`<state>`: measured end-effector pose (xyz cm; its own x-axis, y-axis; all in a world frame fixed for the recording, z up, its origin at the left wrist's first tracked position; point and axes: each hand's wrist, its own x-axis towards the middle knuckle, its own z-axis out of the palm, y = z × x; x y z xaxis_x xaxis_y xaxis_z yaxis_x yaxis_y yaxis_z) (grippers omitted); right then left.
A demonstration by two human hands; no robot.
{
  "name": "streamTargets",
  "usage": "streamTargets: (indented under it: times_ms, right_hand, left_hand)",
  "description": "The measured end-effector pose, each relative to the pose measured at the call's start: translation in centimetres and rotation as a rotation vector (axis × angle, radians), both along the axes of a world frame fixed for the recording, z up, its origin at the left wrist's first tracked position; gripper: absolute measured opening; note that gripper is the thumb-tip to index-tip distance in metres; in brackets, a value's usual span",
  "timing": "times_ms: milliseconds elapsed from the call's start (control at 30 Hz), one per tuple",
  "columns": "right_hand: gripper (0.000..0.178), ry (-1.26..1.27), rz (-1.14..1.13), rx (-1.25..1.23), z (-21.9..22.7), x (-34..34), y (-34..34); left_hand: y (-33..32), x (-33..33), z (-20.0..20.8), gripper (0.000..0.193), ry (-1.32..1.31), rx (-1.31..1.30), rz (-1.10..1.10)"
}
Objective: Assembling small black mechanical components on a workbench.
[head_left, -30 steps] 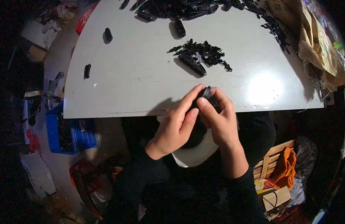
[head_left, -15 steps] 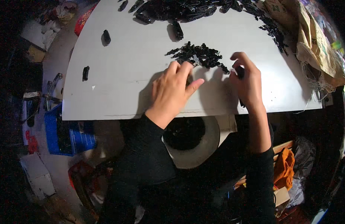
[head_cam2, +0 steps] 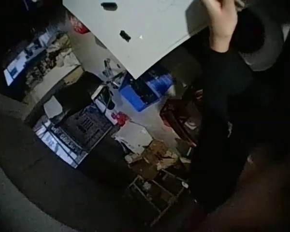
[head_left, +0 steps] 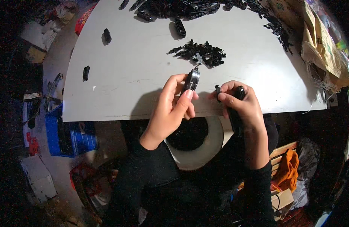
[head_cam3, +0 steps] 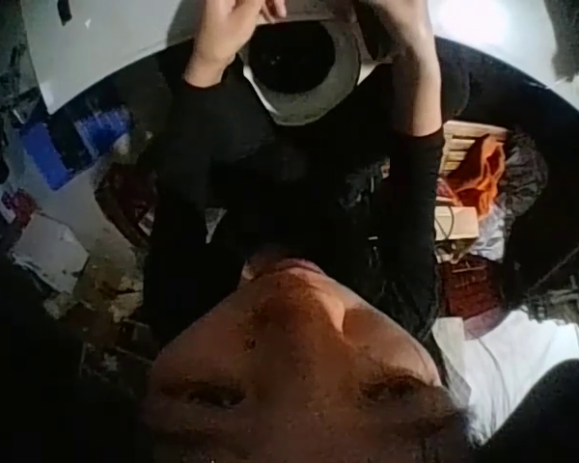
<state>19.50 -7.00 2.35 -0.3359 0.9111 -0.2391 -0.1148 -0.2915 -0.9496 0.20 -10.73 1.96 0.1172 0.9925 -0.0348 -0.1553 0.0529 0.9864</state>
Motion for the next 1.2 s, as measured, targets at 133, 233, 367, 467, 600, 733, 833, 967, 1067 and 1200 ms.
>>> streamTargets:
  times_ms: [133,233,367,467,600,733,833,967,1067,1200]
  right_hand:
    - [0.015,0.0,-0.012,0.017,0.8,-1.1,-1.6]
    - [0.011,0.034,0.004,-0.016,0.9,-1.9,-2.5]
    - [0.011,0.062,-0.011,0.009,0.5,-3.1,-3.0]
    - [0.014,0.075,-0.057,0.033,0.5,-4.3,-3.4]
    - [0.019,0.077,-0.247,0.156,0.1,-4.2,-3.2]
    - [0.016,0.053,-0.054,0.042,0.3,-3.1,-3.3]
    - [0.016,0.013,-0.043,0.003,0.4,-2.1,-4.0]
    - [0.028,-0.469,0.297,0.457,-0.1,0.6,-4.4]
    - [0.022,-0.473,0.283,0.454,1.4,0.1,-2.9]
    - [0.011,-0.646,-0.153,0.702,0.0,-1.1,2.6]
  left_hand:
    - [-0.5,0.3,-0.6,0.033,0.024,0.03,-0.014]
    - [-0.8,0.9,-0.5,0.033,0.048,0.047,-0.021]
    - [-0.8,1.3,-0.9,0.042,0.233,0.334,-0.015]
    - [-1.3,0.6,-0.8,0.046,0.359,0.487,0.004]
    - [-1.6,0.7,-1.1,0.045,0.412,0.37,-0.086]
    - [-2.3,0.8,0.1,0.046,0.38,0.251,-0.161]
    - [-1.0,-0.6,0.8,0.04,0.447,0.219,-0.366]
    - [7.2,-2.8,-1.1,0.027,0.613,0.592,0.039]
    - [13.8,-4.5,-0.8,0.026,0.905,0.707,0.268]
    - [17.3,-3.5,-1.2,0.026,1.137,0.48,0.177]
